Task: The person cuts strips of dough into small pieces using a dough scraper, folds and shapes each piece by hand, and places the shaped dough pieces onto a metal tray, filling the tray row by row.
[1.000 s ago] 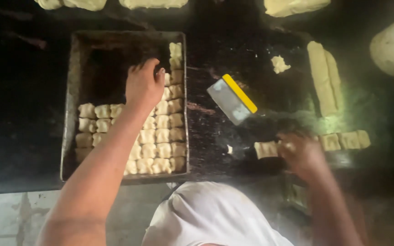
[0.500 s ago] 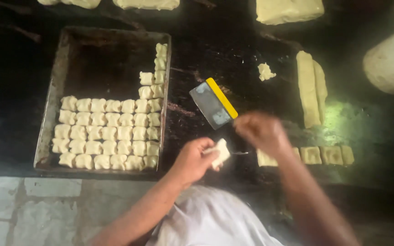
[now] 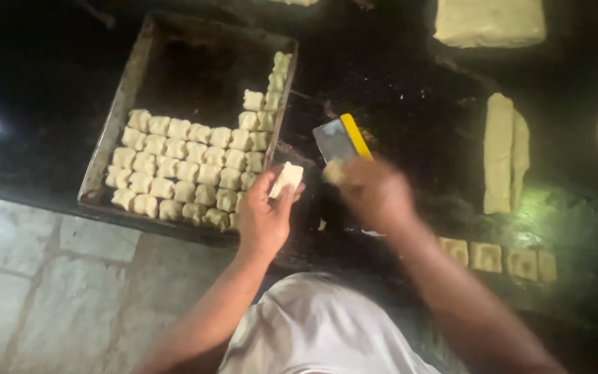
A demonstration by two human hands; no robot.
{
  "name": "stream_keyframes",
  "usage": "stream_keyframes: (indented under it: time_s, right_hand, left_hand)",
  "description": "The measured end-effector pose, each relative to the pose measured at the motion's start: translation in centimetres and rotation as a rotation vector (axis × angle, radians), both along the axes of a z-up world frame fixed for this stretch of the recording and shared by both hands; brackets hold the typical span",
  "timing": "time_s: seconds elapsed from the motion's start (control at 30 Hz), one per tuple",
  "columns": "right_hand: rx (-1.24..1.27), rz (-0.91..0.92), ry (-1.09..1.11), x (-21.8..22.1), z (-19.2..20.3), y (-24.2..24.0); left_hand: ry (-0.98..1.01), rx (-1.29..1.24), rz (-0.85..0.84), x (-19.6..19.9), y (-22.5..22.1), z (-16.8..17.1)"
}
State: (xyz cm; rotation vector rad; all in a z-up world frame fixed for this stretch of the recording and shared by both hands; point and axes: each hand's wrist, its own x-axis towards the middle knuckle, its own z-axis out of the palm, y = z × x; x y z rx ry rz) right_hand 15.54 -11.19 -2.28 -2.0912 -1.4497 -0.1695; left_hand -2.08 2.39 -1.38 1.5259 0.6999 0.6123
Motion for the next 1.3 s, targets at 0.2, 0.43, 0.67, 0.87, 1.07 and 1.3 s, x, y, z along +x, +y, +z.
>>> stream_keyframes:
  time_s: [0.2, 0.43, 0.67, 0.87, 1.07, 1.3]
  right_hand:
    - [-0.094, 0.328, -0.028, -5.3, -1.1, -0.6]
    - [-0.16, 0.355, 0.002, -6.7, -0.3, -1.9]
    - [-0.522, 0.557, 0.247, -4.0, 2.1, -4.4]
    - [-0.334, 0.1, 0.904, -2.2, 5.0, -4.8]
    - [0.031, -0.14, 1.084, -1.0, 2.7, -4.8]
    - [-0.037, -0.153, 1.074, -2.2, 3.0, -6.9]
  left_hand:
    - [0.025, 0.277, 0.01, 1.1, -2.0, -1.9]
    - [0.154, 0.072, -0.139, 1.1, -1.0, -4.0]
    - [-0.053, -0.398, -0.105, 1.8, -0.7, -6.6]
    - [0.158, 0.0, -0.206, 1.0, -3.1, 0.4]
    - [0.075, 0.007, -0.45, 1.4, -5.4, 4.1]
    - [0.267, 0.29, -0.44, 2.4, -6.6, 1.0]
